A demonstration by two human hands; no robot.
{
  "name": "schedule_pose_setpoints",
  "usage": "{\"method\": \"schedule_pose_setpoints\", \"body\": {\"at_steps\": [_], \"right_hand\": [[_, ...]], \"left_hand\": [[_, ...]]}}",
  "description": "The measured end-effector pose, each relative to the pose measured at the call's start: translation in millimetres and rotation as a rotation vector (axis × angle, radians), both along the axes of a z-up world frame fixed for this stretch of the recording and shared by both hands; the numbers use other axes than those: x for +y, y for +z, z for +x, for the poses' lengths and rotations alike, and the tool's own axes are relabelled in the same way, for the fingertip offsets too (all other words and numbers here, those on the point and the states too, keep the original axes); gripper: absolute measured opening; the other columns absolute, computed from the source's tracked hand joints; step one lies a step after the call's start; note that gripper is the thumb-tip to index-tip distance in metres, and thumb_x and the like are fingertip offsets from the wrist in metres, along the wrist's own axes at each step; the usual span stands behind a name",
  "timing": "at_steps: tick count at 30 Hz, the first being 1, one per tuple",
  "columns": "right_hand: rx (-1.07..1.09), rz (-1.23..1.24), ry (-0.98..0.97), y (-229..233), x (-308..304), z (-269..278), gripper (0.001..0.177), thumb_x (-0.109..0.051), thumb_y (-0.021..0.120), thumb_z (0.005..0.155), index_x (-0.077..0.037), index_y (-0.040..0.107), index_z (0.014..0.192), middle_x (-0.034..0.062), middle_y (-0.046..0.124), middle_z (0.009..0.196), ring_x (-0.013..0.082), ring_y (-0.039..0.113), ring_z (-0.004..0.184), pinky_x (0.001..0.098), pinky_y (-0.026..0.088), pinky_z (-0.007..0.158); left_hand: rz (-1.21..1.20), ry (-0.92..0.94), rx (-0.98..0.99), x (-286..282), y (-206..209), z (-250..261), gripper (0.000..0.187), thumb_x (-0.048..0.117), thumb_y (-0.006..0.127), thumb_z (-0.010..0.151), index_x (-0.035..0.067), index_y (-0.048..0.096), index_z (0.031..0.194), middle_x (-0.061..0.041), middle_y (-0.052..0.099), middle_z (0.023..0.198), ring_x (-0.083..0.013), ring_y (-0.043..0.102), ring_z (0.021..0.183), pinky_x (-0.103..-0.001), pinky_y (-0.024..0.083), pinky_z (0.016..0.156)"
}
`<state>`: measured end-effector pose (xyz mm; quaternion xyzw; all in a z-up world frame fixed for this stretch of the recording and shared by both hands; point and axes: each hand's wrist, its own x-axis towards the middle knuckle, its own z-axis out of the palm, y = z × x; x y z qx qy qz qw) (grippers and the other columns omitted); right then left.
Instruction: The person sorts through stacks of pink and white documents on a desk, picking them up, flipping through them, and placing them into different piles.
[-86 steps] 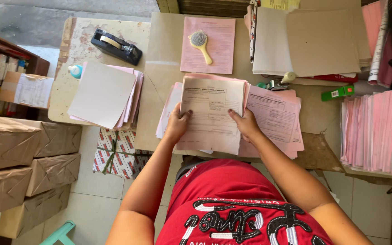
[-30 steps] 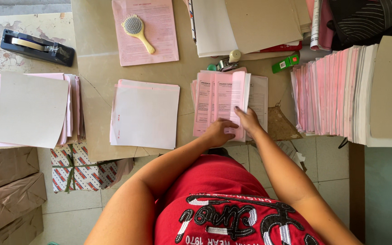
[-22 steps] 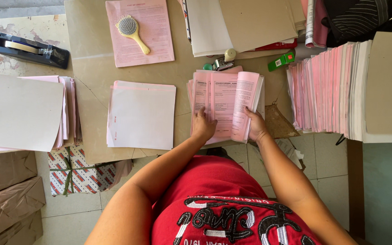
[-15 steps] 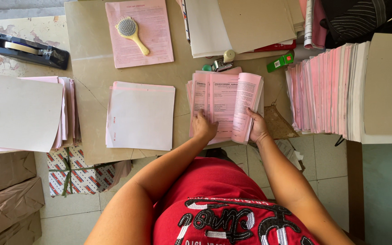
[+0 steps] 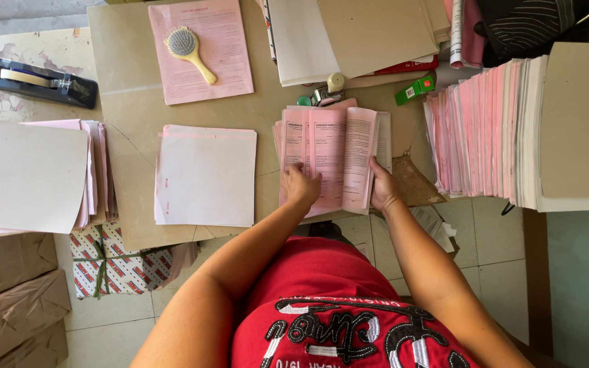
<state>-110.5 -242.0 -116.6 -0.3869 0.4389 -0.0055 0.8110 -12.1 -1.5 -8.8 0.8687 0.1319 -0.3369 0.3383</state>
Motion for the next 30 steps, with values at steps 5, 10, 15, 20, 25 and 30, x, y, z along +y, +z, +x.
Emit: {"method": "schedule_pose_setpoints", "body": {"at_steps": [5, 10, 15, 20, 25, 30], "right_hand": [[-0.012, 0.091, -0.035, 30.0, 21.4, 4.0, 0.047, -0.048, 0.067, 0.093, -0.017, 0.074, 0.127, 0.0099, 0.074, 0.124, 0.0266, 0.072, 0.112, 0.0444, 0.052, 0.108], [0.008, 0.087, -0.049, -23.3, 2.8, 0.2, 0.04, -0.042, 0.067, 0.086, -0.018, 0.078, 0.116, 0.0104, 0.077, 0.113, 0.0288, 0.073, 0.103, 0.0436, 0.054, 0.102], [0.058, 0.033, -0.072, -65.7, -16.7, -3.5, 0.041, -0.041, 0.071, 0.081, -0.013, 0.079, 0.11, 0.0152, 0.077, 0.107, 0.0321, 0.072, 0.097, 0.0457, 0.054, 0.097], [0.043, 0.041, -0.07, -141.9, -48.3, -16.4, 0.039, -0.042, 0.069, 0.082, -0.014, 0.08, 0.108, 0.0156, 0.077, 0.108, 0.0311, 0.072, 0.099, 0.0443, 0.055, 0.097], [0.063, 0.031, -0.087, -136.8, -48.1, -13.9, 0.04, -0.041, 0.07, 0.081, -0.013, 0.079, 0.107, 0.0171, 0.076, 0.107, 0.0329, 0.072, 0.096, 0.0447, 0.055, 0.094], [0.061, 0.064, -0.105, -82.9, -26.4, -3.9, 0.037, -0.04, 0.071, 0.08, -0.012, 0.08, 0.103, 0.017, 0.077, 0.103, 0.0329, 0.074, 0.092, 0.0452, 0.058, 0.091]], "left_hand": [[-0.161, 0.124, -0.01, 7.3, 18.1, 2.1, 0.038, 0.036, 0.055, 0.102, 0.016, 0.06, 0.134, -0.009, 0.06, 0.123, -0.0316, 0.053, 0.132, -0.042, 0.041, 0.114], [-0.179, 0.126, 0.006, 9.4, 23.9, 3.6, 0.04, 0.039, 0.059, 0.097, 0.018, 0.063, 0.131, -0.01, 0.065, 0.119, -0.0317, 0.057, 0.129, -0.043, 0.044, 0.11], [-0.187, 0.139, -0.014, 9.8, 22.5, 4.1, 0.041, 0.037, 0.061, 0.094, 0.016, 0.065, 0.129, -0.012, 0.068, 0.117, -0.0327, 0.06, 0.125, -0.044, 0.047, 0.106], [-0.163, 0.127, -0.031, 10.4, 37.7, 5.5, 0.039, 0.035, 0.065, 0.092, 0.017, 0.067, 0.127, -0.008, 0.071, 0.112, -0.0291, 0.065, 0.12, -0.042, 0.051, 0.101], [-0.153, 0.084, 0.006, 6.4, 17.3, 7.7, 0.045, 0.039, 0.072, 0.088, 0.022, 0.065, 0.129, -0.002, 0.064, 0.114, -0.0266, 0.064, 0.119, -0.039, 0.05, 0.102], [-0.142, 0.037, -0.001, 6.0, -0.7, 6.0, 0.06, 0.043, 0.082, 0.081, 0.023, 0.059, 0.132, -0.004, 0.059, 0.119, -0.0302, 0.061, 0.123, -0.043, 0.048, 0.106]]}}
